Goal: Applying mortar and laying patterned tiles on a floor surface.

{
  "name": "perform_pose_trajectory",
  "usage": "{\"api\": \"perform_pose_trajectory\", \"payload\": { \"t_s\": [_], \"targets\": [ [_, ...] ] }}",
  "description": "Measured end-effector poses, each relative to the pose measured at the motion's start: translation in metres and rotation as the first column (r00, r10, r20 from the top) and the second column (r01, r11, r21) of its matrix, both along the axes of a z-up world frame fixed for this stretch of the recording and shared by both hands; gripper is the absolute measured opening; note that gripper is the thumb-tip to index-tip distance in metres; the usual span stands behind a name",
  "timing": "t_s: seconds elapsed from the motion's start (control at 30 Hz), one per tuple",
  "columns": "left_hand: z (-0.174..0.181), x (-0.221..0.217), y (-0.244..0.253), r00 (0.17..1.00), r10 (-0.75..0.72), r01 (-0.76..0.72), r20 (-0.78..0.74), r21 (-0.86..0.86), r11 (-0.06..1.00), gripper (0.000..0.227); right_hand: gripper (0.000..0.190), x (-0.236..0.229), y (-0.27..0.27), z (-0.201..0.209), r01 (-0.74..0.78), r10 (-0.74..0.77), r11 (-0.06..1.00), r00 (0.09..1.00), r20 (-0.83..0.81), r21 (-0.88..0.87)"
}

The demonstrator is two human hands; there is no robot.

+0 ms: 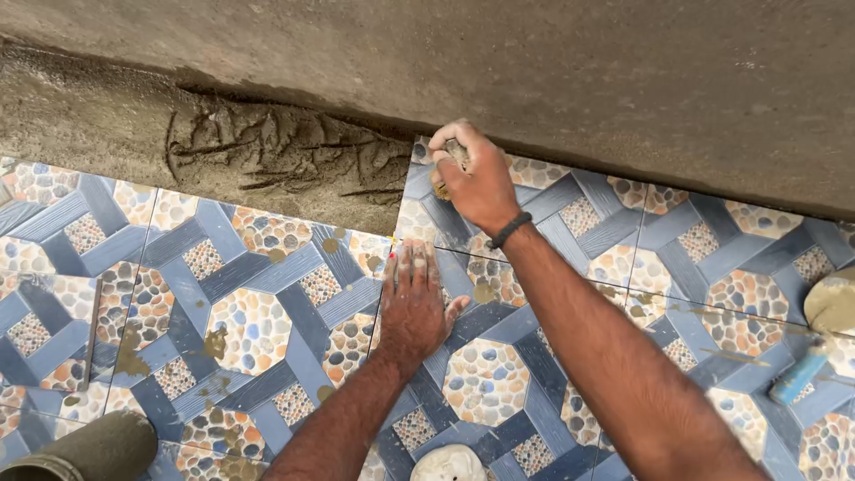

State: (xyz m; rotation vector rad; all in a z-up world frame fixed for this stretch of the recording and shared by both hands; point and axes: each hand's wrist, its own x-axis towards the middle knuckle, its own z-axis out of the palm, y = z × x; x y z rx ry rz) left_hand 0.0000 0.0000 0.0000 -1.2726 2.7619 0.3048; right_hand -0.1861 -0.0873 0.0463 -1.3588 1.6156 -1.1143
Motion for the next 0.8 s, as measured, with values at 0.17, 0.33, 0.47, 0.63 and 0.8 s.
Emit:
{"api": "perform_pose_trajectory", "payload": {
  "t_s": [0.17, 0.33, 0.47, 0.63, 0.8],
  "targets": [
    [-0.003, 0.001, 0.001, 1.000, -0.009, 0.008, 0.007, 0.057, 0.998, 0.095, 0.014, -0.005, 0.003, -0.018, 0.026, -0.063, 0.980, 0.981, -0.185, -0.196],
    [-0.004, 0.001, 0.001, 1.000, -0.022, 0.022, -0.017, 0.017, 1.000, 0.096, 0.011, -0.011, 0.009, -0.004, 0.194, -0.177, 0.977, 0.969, 0.176, -0.090],
    [-0.007, 0.003, 0.004, 0.999, -0.020, 0.019, -0.038, -0.030, 0.999, 0.094, 0.012, -0.025, 0.013, -0.039, 0.205, -0.201, 0.951, 0.979, 0.039, -0.231],
    [-0.001, 0.000, 0.001, 1.000, -0.023, 0.022, -0.017, -0.050, 0.999, 0.093, 0.010, -0.028, 0.015, -0.005, 0.263, -0.238, 0.959, 0.949, 0.207, -0.105],
    [0.002, -0.003, 0.003, 1.000, -0.011, 0.012, 0.005, -0.030, 0.999, 0.094, 0.011, -0.026, 0.031, -0.022, 0.340, -0.331, 0.924, 0.940, 0.077, -0.178]
  ]
}}
